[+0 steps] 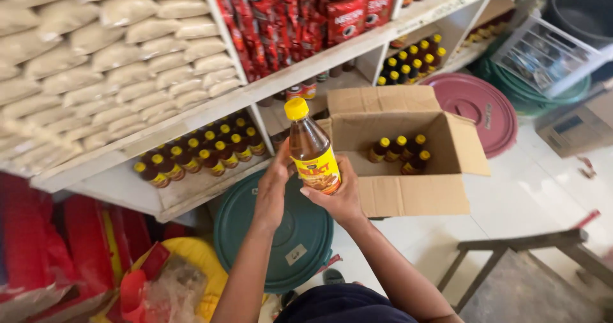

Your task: Unboxing bottles of fish sauce and placing them on a shelf in a grocery store.

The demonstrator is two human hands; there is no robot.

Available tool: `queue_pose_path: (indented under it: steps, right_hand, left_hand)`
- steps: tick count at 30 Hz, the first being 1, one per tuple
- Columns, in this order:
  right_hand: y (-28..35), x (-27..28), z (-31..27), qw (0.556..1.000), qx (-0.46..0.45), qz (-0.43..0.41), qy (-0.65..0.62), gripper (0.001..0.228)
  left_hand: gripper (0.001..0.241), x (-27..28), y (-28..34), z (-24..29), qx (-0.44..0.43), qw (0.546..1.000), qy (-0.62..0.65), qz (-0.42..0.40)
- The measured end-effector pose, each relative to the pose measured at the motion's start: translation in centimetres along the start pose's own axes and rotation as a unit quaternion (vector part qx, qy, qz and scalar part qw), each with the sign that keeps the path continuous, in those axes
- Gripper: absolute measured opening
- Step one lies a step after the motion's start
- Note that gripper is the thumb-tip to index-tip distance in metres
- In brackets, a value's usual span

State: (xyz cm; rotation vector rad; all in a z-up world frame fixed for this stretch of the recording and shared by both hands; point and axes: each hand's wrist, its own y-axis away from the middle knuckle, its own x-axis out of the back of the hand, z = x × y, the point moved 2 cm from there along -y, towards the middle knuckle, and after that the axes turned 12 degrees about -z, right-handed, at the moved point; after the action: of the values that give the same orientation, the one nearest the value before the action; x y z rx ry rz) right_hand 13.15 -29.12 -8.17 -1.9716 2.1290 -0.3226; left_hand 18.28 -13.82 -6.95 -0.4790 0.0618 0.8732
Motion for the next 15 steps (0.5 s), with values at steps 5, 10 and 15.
queue_pose_path:
  steps: [5,10,15]
  right_hand:
    - [-0.2,-4.6,-4.3,0.984,0.064,0.010,0.164,0.064]
    - [1.2,-7.7,-5.1,0.974,0.050,-0.055,0.213,0.073]
    - [2.6,-8.8,-7.9,0.930,0.151,-0.168,0.292,0.070]
  left_hand:
    - [0.081,0.2,3.4,2.3,-0.052,0.998,-0.021,0.027]
    - [0.078,2.1,6.0,2.0,-0.073,0.991,0.060,0.093]
    - [0.066,4.7,9.2,2.4,-0.093,0.967,0.202,0.122]
